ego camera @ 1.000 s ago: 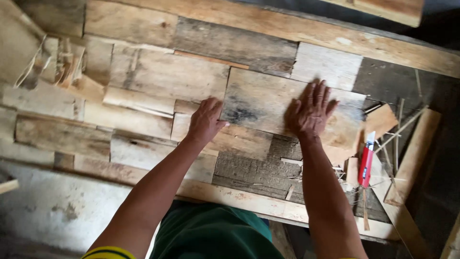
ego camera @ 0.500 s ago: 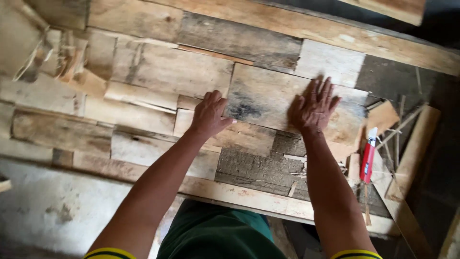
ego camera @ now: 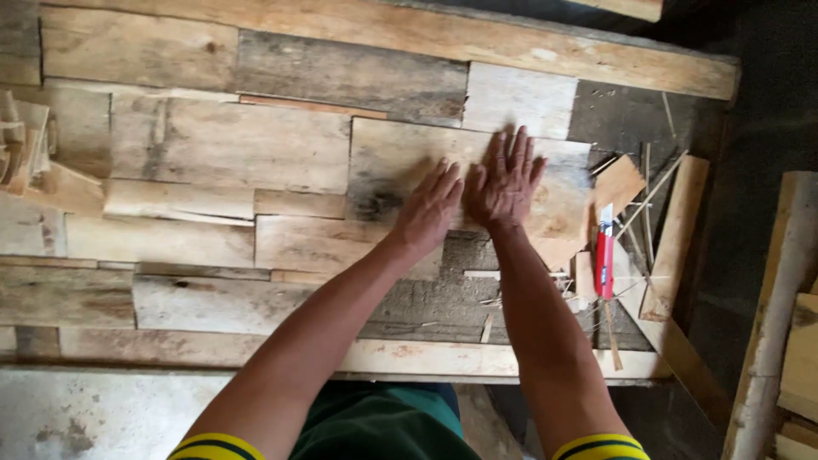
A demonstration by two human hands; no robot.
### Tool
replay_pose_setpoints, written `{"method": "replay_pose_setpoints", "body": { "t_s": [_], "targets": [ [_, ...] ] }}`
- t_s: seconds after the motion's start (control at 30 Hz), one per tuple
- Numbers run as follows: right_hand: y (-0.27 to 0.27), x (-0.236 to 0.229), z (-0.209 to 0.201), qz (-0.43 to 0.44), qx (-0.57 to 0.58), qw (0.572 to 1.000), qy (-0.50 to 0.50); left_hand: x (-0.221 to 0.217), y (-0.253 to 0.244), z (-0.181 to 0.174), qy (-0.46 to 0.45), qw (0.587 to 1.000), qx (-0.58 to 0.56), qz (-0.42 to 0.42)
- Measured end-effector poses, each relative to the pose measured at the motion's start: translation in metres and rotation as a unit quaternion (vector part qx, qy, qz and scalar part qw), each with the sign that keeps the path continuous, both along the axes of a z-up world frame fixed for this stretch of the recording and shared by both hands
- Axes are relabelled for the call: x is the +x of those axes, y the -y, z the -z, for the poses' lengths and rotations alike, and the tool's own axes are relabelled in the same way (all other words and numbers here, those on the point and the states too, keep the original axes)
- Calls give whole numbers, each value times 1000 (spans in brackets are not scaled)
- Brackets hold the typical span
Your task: Laying out and trimming wood panels to create a textured surface on a low platform.
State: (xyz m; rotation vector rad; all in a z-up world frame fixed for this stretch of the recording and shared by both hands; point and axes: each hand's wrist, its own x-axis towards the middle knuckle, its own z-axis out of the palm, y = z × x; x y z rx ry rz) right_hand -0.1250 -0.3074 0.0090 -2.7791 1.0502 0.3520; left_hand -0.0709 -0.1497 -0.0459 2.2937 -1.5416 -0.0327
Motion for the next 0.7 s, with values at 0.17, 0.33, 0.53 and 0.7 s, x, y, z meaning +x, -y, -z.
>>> {"method": "replay_pose_setpoints", "body": {
  "t_s": [0.17,0.33,0.53,0.7],
  "targets": [
    [4,-14,11,-16,17,998,55,-4,38,-17,-35,989,145,4],
    [35,-74,44,-16,13,995,94,7,47,-35,-11,960,275,56],
    [90,-156,95,227,41,911,343,15,56,-42,-12,947,316,59],
    [59,-221,-18,183,-156,952,191,17,61,-99,-16,906,408,107]
  ]
}}
